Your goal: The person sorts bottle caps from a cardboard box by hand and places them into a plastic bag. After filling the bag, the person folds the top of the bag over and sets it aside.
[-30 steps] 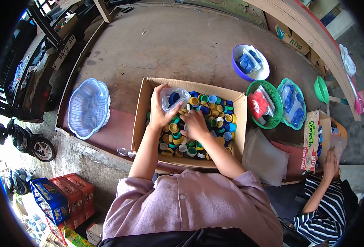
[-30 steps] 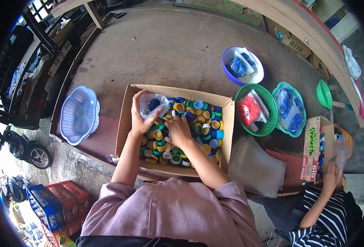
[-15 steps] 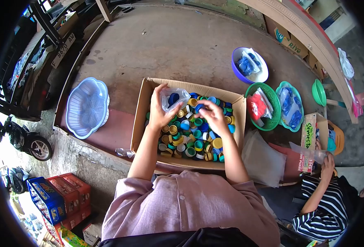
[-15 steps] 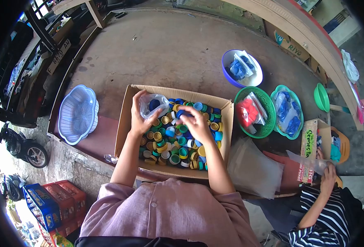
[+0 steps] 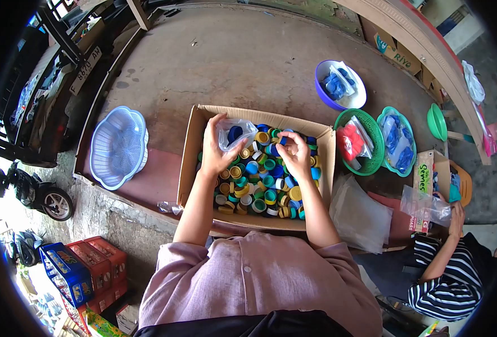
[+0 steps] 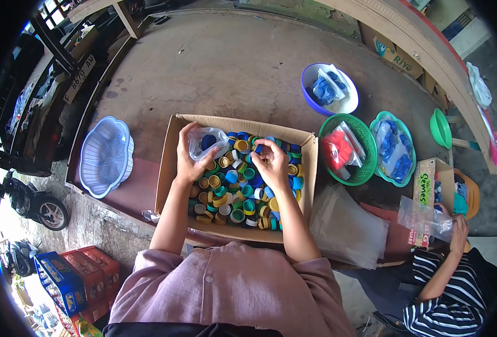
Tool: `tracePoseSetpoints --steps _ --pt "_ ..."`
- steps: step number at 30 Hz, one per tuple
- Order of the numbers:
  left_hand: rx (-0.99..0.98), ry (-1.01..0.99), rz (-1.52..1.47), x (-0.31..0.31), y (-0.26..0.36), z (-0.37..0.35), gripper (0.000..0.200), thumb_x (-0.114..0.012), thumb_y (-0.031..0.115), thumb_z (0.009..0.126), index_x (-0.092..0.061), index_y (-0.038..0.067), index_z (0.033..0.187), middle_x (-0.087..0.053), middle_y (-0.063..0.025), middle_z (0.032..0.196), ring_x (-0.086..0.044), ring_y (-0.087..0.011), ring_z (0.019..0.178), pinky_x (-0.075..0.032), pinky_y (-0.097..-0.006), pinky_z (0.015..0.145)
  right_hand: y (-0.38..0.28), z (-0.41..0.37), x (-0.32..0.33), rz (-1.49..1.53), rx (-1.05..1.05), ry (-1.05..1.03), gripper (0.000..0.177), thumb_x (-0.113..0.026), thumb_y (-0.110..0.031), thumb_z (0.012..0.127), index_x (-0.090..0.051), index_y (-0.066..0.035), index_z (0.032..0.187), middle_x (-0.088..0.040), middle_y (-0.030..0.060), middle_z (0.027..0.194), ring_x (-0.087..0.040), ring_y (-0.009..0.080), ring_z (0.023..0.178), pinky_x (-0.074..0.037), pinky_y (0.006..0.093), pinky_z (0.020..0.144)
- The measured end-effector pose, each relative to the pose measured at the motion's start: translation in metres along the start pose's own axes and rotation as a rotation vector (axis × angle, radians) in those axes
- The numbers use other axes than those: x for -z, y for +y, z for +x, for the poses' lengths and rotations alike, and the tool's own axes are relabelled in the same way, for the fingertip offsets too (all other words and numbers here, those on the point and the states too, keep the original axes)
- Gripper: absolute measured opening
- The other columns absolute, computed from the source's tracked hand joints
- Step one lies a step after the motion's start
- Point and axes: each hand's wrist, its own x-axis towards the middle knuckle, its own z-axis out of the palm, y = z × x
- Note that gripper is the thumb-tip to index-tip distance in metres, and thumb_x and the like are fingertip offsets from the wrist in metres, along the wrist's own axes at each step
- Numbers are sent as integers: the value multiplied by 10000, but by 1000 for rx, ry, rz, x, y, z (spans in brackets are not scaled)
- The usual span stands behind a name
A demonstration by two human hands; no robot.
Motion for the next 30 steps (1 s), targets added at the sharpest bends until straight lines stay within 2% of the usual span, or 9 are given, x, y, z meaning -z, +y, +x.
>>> tracePoseSetpoints --steps 1,4,7,8,12,17,24,27,30 --pt "-1 -1 0 2 -1 1 693 -783 262 624 -449 13 1178 -546 -157 1017 -551 -288 924 -436 -373 835 -4 0 -1 91 40 -5 275 -654 14 782 -563 2 1042 -612 20 829 -578 68 715 -480 192 636" --pt "-267 -305 207 7 8 6 624 -764 305 623 -509 -1 1102 -566 -149 993 -560 -306 939 -445 -386 812 -20 -2 -2 365 -17 -27 297 -659 48 761 -560 3 1037 -608 43 879 -596 91 768 -497 209 657" --pt "-273 -464 185 -6 23 -1 674 -789 358 592 -524 24 1114 -541 -147 1054 -529 -316 990 -407 -399 859 -18 -2 -3 258 84 -73 301 -671 57 745 -565 12 1024 -595 68 944 -609 114 798 -513 224 683" --pt "-230 -509 172 -8 25 -2 694 -780 384 604 -521 47 1153 -534 -136 1075 -519 -304 1014 -400 -396 871 -20 -3 -3 91 157 -53 305 -688 50 735 -575 23 1018 -582 76 991 -616 118 818 -518 225 709" --pt "-262 -628 198 -10 30 -3 713 -751 391 646 -490 77 1231 -520 -128 1110 -498 -289 1044 -398 -395 880 -20 -4 -4 80 116 -43 301 -685 19 757 -590 30 1043 -591 83 987 -616 120 828 -516 228 713" --pt "-267 -579 159 -12 26 -5 741 -746 393 651 -464 83 1263 -504 -138 1133 -491 -297 1052 -395 -403 897 -26 -2 -4 26 147 -76 302 -670 -20 790 -596 37 1077 -600 98 988 -613 135 824 -512 237 722" --pt "-244 -639 215 -13 28 -4 729 -735 389 664 -463 68 1259 -500 -148 1169 -497 -310 1073 -398 -407 895 -25 -4 -5 51 55 -82 282 -635 -53 831 -578 27 1096 -606 100 968 -611 116 811 -505 233 702" --pt "-242 -629 217 -11 28 -3 737 -733 387 665 -450 61 1263 -506 -152 1163 -503 -316 1068 -397 -409 895 -23 -3 -4 113 -51 -56 279 -639 -77 829 -575 5 1088 -608 110 957 -611 161 830 -491 271 730" --pt "-209 -607 225 -12 28 -5 791 -743 389 650 -411 50 1283 -516 -157 1144 -508 -325 1054 -396 -409 894 -33 0 -4 -457 237 270 273 -665 -117 796 -578 -26 1038 -600 138 953 -575 275 889 -440 358 805"
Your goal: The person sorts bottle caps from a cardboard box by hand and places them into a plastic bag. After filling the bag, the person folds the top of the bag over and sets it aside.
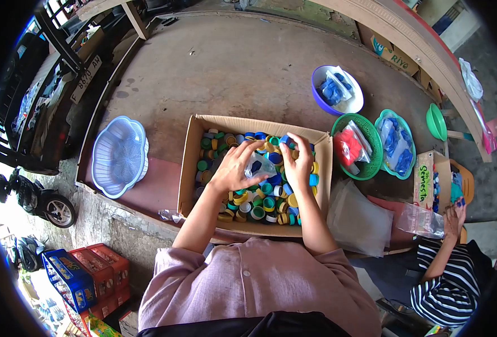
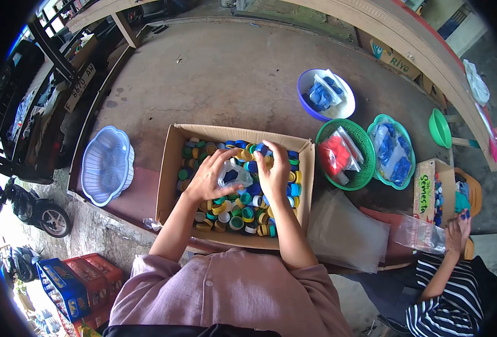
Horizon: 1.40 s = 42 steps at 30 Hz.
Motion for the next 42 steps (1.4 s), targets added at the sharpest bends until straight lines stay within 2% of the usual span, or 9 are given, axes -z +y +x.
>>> tracePoseSetpoints --steps 7,11,13,16,23,28,32,37,42 --pt "-25 122 -92 -3 -6 -1 902 -777 327 617 -315 10 1324 -525 -165 1110 -526 -317 1020 -409 -393 886 -20 -9 0 433 14 30 251 -704 -119 762 -533 -7 907 -633 114 961 -602 241 904 -454 342 825" --pt "-92 209 -274 -14 -23 -4 838 -735 324 659 -332 -17 1310 -527 -172 1092 -531 -321 993 -411 -395 873 -31 -8 -3 -66 415 -331 216 -690 -259 760 -641 -92 889 -522 150 1190 -435 339 1162 -325 447 995" --pt "-29 204 -232 -7 -21 -6 824 -735 307 662 -337 -16 1307 -538 -169 1071 -536 -315 982 -415 -392 874 -26 -11 -11 -65 331 -394 256 -604 -327 835 -674 -133 986 -434 167 1293 -346 363 1247 -290 460 1024" --pt "-66 302 -97 10 -18 -1 827 -762 293 651 -342 -6 1298 -553 -151 1045 -540 -310 958 -414 -392 869 -37 6 -8 155 64 -740 374 -487 -371 905 -657 -54 1006 -461 228 1238 -503 378 1093 -414 404 920" --pt "-112 488 -118 24 1 -2 1060 -846 355 544 -248 6 1348 -520 -175 1158 -546 -324 993 -433 -410 886 -66 40 -11 -3 171 -693 191 -622 -162 819 -636 28 809 -557 178 816 -594 319 729 -470 392 634" --pt "121 438 -180 30 -11 -14 760 -819 219 579 -445 -9 1200 -567 -155 1074 -583 -280 960 -471 -369 844 -81 38 -24 189 363 -515 151 -662 -160 799 -640 -21 857 -573 132 944 -616 243 784 -520 317 619" --pt "140 753 -477 29 -31 -20 618 -760 128 676 -432 -20 1178 -577 -141 1042 -581 -210 927 -475 -323 811 -49 27 -36 333 82 -221 61 -614 -90 820 -631 -33 835 -583 81 904 -602 154 762 -490 258 563" --pt "197 798 -427 29 -43 -20 615 -758 130 681 -424 -19 1175 -581 -137 1036 -580 -192 877 -477 -316 779 -14 -26 -63 -43 447 -810 190 -715 -95 637 -653 -70 815 -583 78 821 -563 248 737 -475 356 673" --pt "195 721 -279 29 -37 -21 599 -766 143 665 -452 -11 1151 -588 -122 988 -568 -180 819 -474 -302 747 -2 -37 -67 -315 376 -842 202 -706 -75 584 -644 -105 774 -537 49 776 -569 249 756 -471 378 676"
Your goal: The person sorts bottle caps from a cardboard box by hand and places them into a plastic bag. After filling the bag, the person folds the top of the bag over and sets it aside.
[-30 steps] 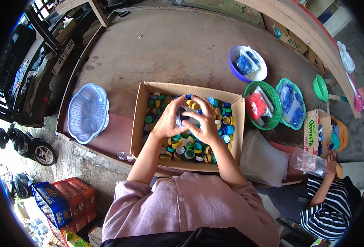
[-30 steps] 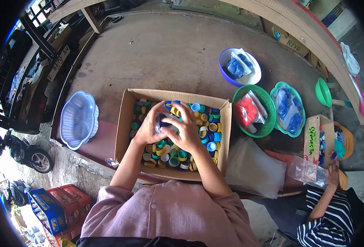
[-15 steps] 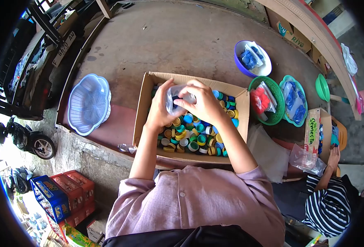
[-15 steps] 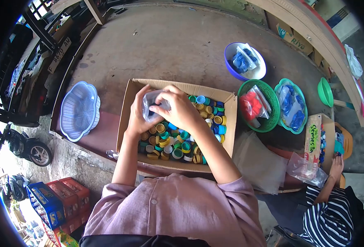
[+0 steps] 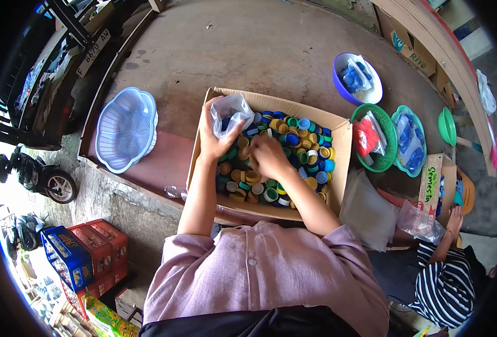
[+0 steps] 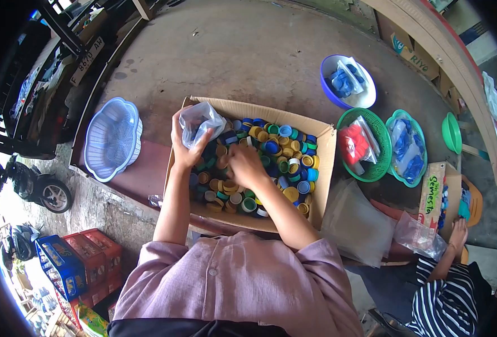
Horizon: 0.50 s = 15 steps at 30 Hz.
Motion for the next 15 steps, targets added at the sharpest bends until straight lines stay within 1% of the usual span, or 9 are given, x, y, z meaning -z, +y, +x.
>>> tracePoseSetpoints --steps 1,3,5,6,7,11,12,13,15 --pt "2 3 0 0 0 0 599 -766 143 665 -452 -11 1151 -588 -122 988 -568 -180 819 -474 -302 747 2 0 8 -66 -40 30 196 -693 -50 589 -638 -79 775 -540 66 783 -569 256 752 -468 377 661" --pt "-16 1 21 -1 1 1 600 -766 141 663 -452 -12 1151 -588 -120 982 -568 -181 817 -475 -302 745 17 -1 9 -196 -68 295 151 -672 -51 621 -629 -55 765 -543 89 786 -552 287 745 -443 417 645" --pt "-2 -6 50 -1 4 1 594 -763 140 666 -451 -12 1148 -588 -122 988 -574 -184 835 -477 -302 754 28 -4 19 -163 -132 478 187 -668 -55 652 -627 -51 834 -534 85 830 -544 270 789 -432 395 671" --pt "-4 -14 42 -2 5 2 592 -762 143 667 -451 -12 1146 -589 -125 991 -578 -188 847 -479 -305 760 19 -6 32 -225 -195 487 241 -669 -62 664 -619 -53 900 -532 81 875 -537 267 826 -423 383 696" --pt "-6 -22 35 -2 6 2 590 -762 145 669 -450 -13 1144 -589 -129 994 -583 -191 859 -480 -308 766 17 -6 37 -245 -237 521 204 -667 -56 657 -635 -61 858 -541 67 880 -539 263 831 -424 379 707" --pt "9 -46 13 -3 9 2 584 -760 146 674 -449 -12 1142 -592 -137 998 -591 -200 870 -483 -310 769 30 -11 22 87 -60 276 71 -648 -34 613 -649 -73 672 -575 56 758 -555 248 823 -440 389 700" --pt "-3 -49 35 -3 9 2 581 -758 143 676 -448 -12 1142 -593 -138 997 -592 -200 865 -485 -309 764 24 -10 18 56 -3 154 70 -650 -65 593 -662 -97 654 -578 54 700 -567 241 806 -449 402 685" --pt "-17 -53 56 -3 8 3 578 -756 140 678 -447 -13 1142 -594 -139 997 -593 -200 859 -486 -307 758 13 -11 16 -100 -60 -89 93 -697 -151 598 -680 -111 680 -587 58 802 -548 232 894 -430 398 753" --pt "-22 -54 49 -4 8 2 576 -755 138 679 -448 -12 1142 -593 -137 997 -592 -199 860 -485 -306 758 -2 -14 3 -291 -137 -32 172 -743 -225 602 -661 -112 703 -552 53 872 -502 220 934 -371 370 804"
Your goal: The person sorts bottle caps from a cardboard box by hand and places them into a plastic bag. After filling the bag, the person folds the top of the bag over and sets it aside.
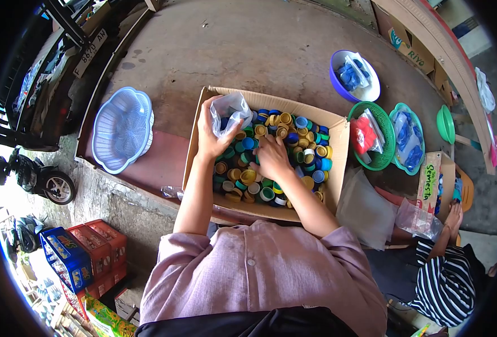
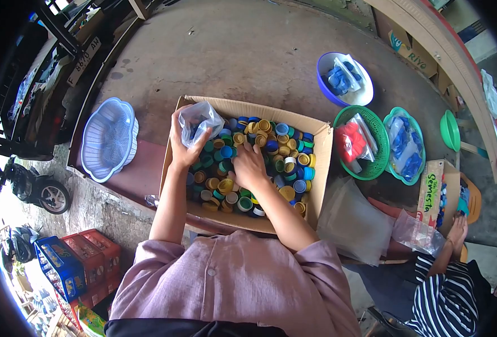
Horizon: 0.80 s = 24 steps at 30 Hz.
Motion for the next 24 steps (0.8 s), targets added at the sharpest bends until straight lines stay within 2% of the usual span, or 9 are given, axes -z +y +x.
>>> tracePoseSetpoints --steps 1,2,7,14,17,20,24 --pt "-5 1 -7 0 0 -1 574 -754 137 680 -448 -11 1142 -593 -136 997 -591 -198 861 -484 -305 758 -2 3 1 -37 -42 -121 277 -764 -272 592 -655 -99 779 -529 63 931 -476 229 975 -347 363 836" --pt "-5 -1 -7 0 0 0 574 -754 137 680 -448 -11 1142 -593 -136 997 -591 -198 861 -484 -305 758 -2 6 0 -36 -43 -121 277 -764 -272 592 -655 -99 779 -529 63 931 -476 229 975 -347 363 836" --pt "5 8 9 0 1 0 553 -757 140 675 -466 -4 1122 -592 -124 983 -577 -185 850 -475 -297 757 0 5 -5 18 -81 27 443 -775 -285 569 -609 -76 922 -544 56 974 -481 225 978 -348 368 846" --pt "-12 10 10 0 4 1 545 -755 149 671 -472 -2 1111 -591 -110 963 -562 -174 809 -470 -291 732 4 6 -14 52 -112 59 460 -766 -270 567 -590 -77 947 -581 51 947 -487 219 969 -335 366 858" --pt "-9 -5 3 0 4 0 542 -754 157 672 -475 -2 1108 -592 -109 960 -563 -174 811 -470 -293 731 3 5 -19 3 -127 147 451 -760 -275 577 -604 -80 952 -597 51 941 -488 221 972 -325 361 868" --pt "1 -2 0 0 1 0 543 -757 163 668 -478 -2 1105 -588 -111 964 -565 -182 824 -470 -297 740 2 8 -8 73 -142 77 405 -751 -271 593 -611 -85 925 -605 50 940 -490 219 973 -317 362 862" --pt "-14 -8 22 -1 2 0 563 -732 152 666 -465 0 1137 -582 -107 980 -539 -178 809 -457 -306 741 3 4 -20 20 -79 192 375 -755 -252 576 -600 -91 877 -603 38 920 -501 215 953 -318 367 836"
